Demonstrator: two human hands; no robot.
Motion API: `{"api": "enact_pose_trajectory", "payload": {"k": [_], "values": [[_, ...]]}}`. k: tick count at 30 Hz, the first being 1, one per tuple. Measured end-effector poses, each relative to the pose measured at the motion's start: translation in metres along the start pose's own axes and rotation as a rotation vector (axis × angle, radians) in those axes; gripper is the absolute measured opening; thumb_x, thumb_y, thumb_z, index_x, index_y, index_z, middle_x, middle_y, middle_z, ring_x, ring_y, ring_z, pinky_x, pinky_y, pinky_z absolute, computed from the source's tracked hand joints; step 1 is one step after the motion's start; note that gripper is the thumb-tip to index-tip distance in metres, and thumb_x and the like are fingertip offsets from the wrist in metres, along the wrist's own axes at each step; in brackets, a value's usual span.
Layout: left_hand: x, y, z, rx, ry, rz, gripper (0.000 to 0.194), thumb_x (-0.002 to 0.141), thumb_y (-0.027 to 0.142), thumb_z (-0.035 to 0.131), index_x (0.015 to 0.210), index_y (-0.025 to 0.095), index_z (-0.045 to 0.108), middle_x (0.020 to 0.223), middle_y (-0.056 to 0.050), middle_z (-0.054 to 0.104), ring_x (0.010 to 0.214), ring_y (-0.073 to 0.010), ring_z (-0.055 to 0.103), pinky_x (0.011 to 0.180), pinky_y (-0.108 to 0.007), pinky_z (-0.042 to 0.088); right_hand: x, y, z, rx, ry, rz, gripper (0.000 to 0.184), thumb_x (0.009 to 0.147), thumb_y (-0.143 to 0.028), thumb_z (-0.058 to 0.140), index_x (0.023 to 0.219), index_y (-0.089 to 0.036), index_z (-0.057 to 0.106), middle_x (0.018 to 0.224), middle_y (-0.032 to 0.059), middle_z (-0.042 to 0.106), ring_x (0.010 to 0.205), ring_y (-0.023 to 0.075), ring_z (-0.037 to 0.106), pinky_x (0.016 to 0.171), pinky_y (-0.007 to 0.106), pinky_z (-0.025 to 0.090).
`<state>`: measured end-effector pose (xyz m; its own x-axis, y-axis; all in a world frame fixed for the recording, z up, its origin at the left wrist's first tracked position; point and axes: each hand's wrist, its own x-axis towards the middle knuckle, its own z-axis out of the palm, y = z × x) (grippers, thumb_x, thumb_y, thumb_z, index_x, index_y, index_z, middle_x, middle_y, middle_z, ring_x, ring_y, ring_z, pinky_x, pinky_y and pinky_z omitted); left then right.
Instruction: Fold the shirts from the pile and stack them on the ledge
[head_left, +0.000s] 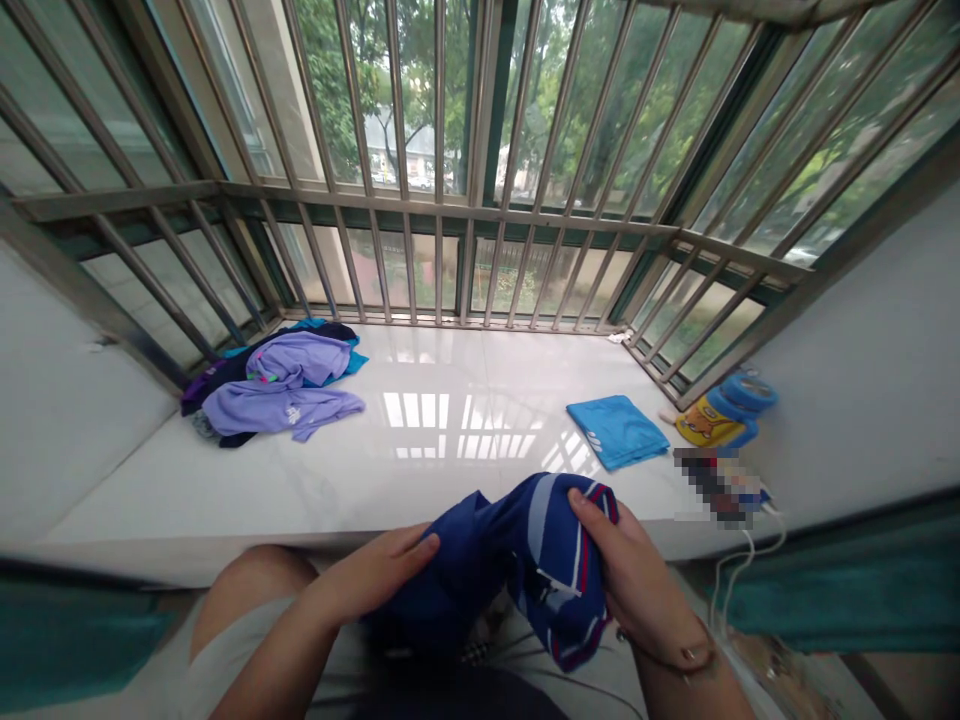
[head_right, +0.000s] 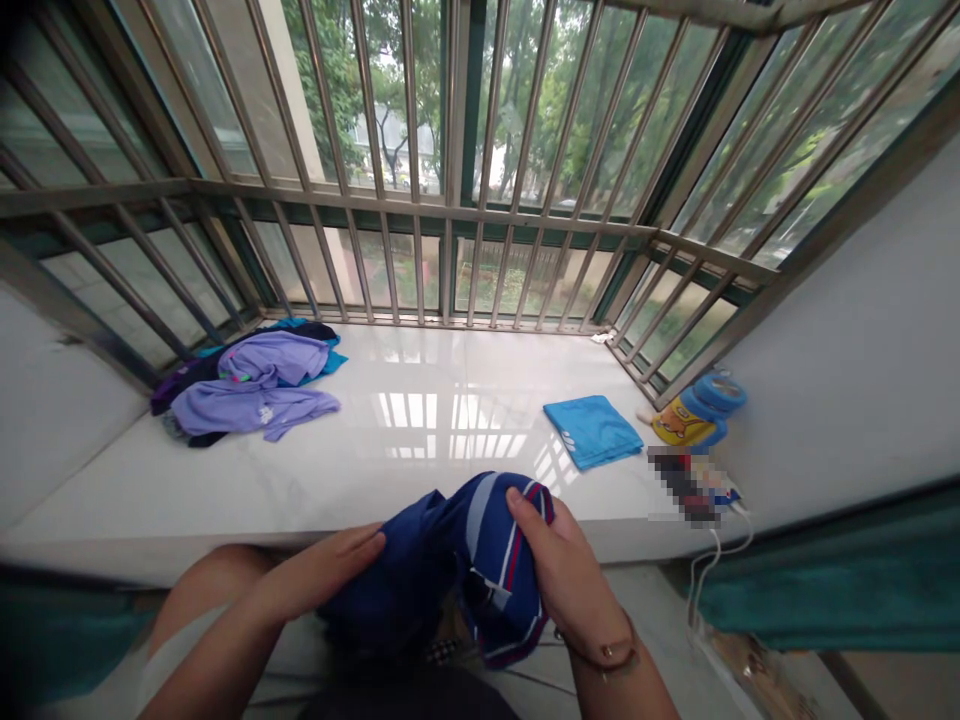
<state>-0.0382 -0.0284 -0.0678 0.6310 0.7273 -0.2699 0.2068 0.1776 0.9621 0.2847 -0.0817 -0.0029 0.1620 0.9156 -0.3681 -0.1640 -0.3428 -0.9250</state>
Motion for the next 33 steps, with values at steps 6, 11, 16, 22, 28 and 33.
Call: {"api": "enact_pose_trajectory", "payload": {"k": [6,11,16,22,28,33], "values": [[0.019,0.027,0.041,0.01,-0.163,0.259,0.114,0.063,0.05,0.101,0.163,0.025,0.05,0.157,-0.014,0.062,0.143,-0.0381,0.058,0.125,-0.05,0.043,-0.011,-0.045,0.026,-0.528,-0.581,-0.087,0.045,0.097,-0.061,0.071,0.088,-0.017,0.076,0.077,0.0002,0.071,0.067,0.0132,0.06,0.06,0.022,0.049],[0.023,0.046,0.052,0.04,-0.308,0.265,0.067,0.075,0.049,0.094,0.133,0.021,0.076,0.119,-0.007,0.081,0.112,-0.03,0.073,0.107,-0.041,0.057,0.008,-0.024,0.029,-0.298,-0.605,0.011,0.047,0.089,-0.065,0.079,0.09,-0.018,0.075,0.078,0.0006,0.072,0.065,0.0132,0.062,0.062,0.023,0.052],[0.014,0.055,0.047,0.184,-0.108,0.36,0.035,0.093,0.048,0.077,0.099,0.014,0.081,0.091,-0.003,0.08,0.081,-0.0178,0.07,0.08,-0.026,0.058,0.038,0.037,0.018,-0.324,-0.472,-0.299,0.061,0.105,-0.07,0.051,0.101,-0.014,0.077,0.081,0.0076,0.078,0.075,0.0205,0.076,0.074,0.032,0.064],[0.002,0.048,0.022,0.216,0.467,0.31,0.039,0.094,0.053,0.071,0.098,0.016,0.081,0.091,-0.005,0.082,0.084,-0.023,0.075,0.08,-0.032,0.063,0.016,0.12,0.029,-0.753,-0.484,-0.584,0.042,0.101,-0.049,0.065,0.106,-0.011,0.082,0.089,0.006,0.083,0.091,0.0206,0.079,0.074,0.028,0.065],[-0.022,0.052,-0.021,0.347,0.496,0.234,0.047,0.091,0.056,0.072,0.114,0.017,0.08,0.107,-0.007,0.084,0.1,-0.0294,0.077,0.092,-0.039,0.064,0.005,0.144,0.039,-0.388,-0.384,-0.296,0.05,0.106,-0.061,0.055,0.112,-0.018,0.08,0.106,0.0069,0.08,0.099,0.0251,0.074,0.089,0.033,0.06],[-0.05,0.053,-0.04,0.65,0.245,0.131,0.038,0.086,0.053,0.078,0.11,0.024,0.082,0.1,-0.003,0.084,0.092,-0.0256,0.077,0.086,-0.031,0.062,0.005,0.098,0.0,-0.469,-0.028,-0.439,0.047,0.109,-0.057,0.048,0.123,-0.024,0.077,0.111,0.0087,0.08,0.104,0.026,0.074,0.098,0.036,0.06]]}}
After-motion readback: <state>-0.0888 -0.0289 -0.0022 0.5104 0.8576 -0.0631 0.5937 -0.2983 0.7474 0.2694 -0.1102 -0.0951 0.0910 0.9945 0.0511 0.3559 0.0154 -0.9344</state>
